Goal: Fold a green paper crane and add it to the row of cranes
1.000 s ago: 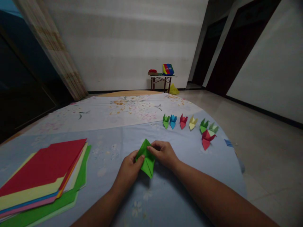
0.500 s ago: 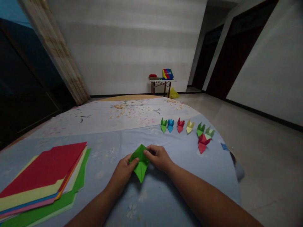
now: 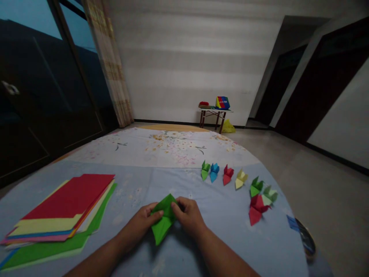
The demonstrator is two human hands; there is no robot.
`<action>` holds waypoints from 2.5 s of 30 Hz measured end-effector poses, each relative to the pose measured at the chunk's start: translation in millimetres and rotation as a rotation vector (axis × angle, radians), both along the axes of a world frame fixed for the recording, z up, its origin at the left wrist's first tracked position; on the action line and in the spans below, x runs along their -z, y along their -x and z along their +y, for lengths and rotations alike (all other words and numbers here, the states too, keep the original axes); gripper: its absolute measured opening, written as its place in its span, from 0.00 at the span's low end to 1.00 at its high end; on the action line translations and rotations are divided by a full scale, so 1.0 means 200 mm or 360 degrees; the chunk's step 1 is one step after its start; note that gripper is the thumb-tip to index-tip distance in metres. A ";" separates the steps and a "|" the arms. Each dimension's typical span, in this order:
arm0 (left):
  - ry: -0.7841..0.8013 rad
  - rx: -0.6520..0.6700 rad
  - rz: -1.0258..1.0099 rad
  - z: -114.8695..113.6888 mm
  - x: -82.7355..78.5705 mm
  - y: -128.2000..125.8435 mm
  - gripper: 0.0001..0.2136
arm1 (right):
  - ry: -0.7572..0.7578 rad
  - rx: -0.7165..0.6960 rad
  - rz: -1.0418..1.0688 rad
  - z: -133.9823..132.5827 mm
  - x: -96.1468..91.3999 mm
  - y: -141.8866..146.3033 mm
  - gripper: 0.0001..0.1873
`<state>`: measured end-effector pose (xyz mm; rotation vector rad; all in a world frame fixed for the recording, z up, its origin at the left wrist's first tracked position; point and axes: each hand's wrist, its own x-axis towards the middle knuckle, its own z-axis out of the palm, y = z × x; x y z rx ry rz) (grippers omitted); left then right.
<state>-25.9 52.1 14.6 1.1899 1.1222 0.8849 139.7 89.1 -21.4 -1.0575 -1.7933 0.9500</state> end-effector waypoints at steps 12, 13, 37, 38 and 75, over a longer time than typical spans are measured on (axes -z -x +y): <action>-0.0179 0.0005 -0.0043 0.00 0.05 -0.01 0.13 | 0.0024 -0.0074 0.0017 -0.03 -0.01 -0.02 0.17; -0.0196 0.0009 -0.0043 0.00 0.06 -0.01 0.13 | 0.0011 -0.0083 0.0013 -0.04 -0.01 -0.02 0.16; -0.0215 -0.0052 0.0062 0.12 0.13 0.03 0.17 | 0.0163 0.0264 0.0149 -0.04 -0.03 -0.01 0.29; -0.0211 -0.0062 0.0067 0.12 0.13 0.03 0.17 | 0.0180 0.0263 0.0192 -0.03 -0.02 -0.01 0.30; -0.0211 -0.0330 -0.0069 0.21 0.13 -0.12 0.19 | 0.0587 -0.0052 0.0853 0.05 -0.01 -0.07 0.17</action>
